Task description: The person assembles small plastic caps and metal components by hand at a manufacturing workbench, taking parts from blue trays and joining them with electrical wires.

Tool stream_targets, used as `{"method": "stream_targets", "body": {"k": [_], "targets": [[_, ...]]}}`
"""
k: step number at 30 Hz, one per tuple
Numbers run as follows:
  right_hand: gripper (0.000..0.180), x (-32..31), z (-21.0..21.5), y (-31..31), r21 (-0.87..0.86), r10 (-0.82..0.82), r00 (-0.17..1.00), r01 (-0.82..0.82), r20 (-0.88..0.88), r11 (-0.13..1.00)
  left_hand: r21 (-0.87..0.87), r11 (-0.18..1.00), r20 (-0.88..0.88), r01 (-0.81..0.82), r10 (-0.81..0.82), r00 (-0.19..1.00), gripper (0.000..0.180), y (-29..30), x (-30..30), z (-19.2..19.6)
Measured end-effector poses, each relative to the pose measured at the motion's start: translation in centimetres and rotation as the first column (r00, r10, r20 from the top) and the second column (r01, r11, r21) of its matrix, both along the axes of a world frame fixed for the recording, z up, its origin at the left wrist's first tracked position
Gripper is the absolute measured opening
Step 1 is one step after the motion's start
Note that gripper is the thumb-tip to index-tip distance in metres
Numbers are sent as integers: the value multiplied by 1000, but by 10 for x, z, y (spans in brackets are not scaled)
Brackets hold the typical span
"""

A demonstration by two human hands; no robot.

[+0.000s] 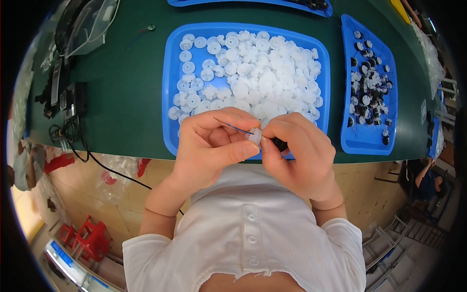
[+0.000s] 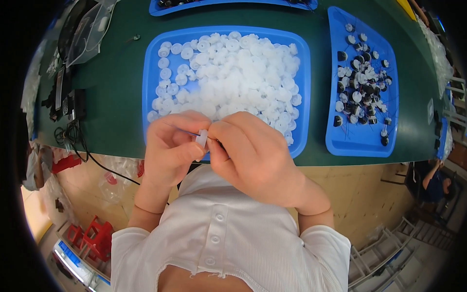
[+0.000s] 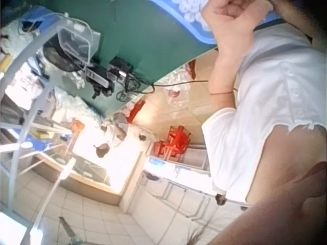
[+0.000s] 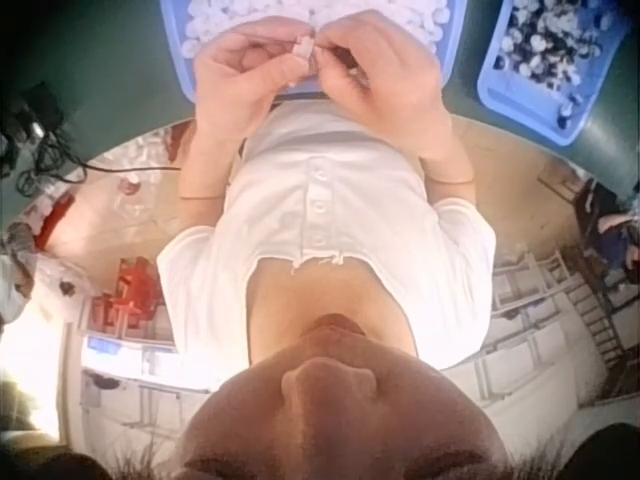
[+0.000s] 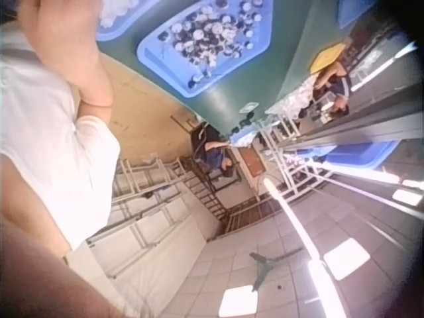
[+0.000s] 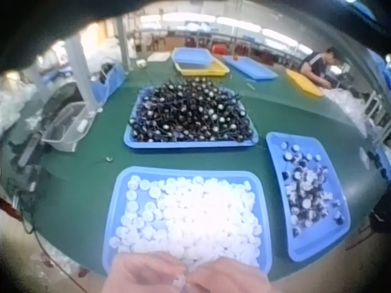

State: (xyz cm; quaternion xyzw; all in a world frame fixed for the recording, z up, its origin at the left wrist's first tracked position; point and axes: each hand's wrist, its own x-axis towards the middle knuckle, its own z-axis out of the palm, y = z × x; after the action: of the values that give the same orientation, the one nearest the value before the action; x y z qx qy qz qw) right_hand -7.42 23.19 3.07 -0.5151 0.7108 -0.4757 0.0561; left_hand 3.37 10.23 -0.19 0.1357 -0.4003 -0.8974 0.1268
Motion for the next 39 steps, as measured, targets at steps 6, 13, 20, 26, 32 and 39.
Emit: {"method": "stream_targets", "body": {"k": [6,13,20,26,32,39], "targets": [[29,-17,-4,4,-49,0,965,13,261,999,-898,246,-359,-366,72,930,32,-3,-10,2],[20,-6,-14,4,-60,-20,981,32,193,998,-797,-263,-545,-543,-72,835,29,-1,-16,-3],[22,-11,-22,4,-255,-138,873,16,-468,967,-769,-327,-568,-549,-45,822,28,2,-17,-2],[14,-6,-18,13,-244,-96,992,73,-84,967,-936,-38,-351,-350,33,936,38,0,-6,0],[15,-11,-18,7,-275,71,997,-57,40,960,239,930,1,278,-287,958,39,-1,2,11],[18,-15,-10,10,-222,169,966,-124,195,967,184,948,-41,260,-257,966,28,-2,5,3]]}}
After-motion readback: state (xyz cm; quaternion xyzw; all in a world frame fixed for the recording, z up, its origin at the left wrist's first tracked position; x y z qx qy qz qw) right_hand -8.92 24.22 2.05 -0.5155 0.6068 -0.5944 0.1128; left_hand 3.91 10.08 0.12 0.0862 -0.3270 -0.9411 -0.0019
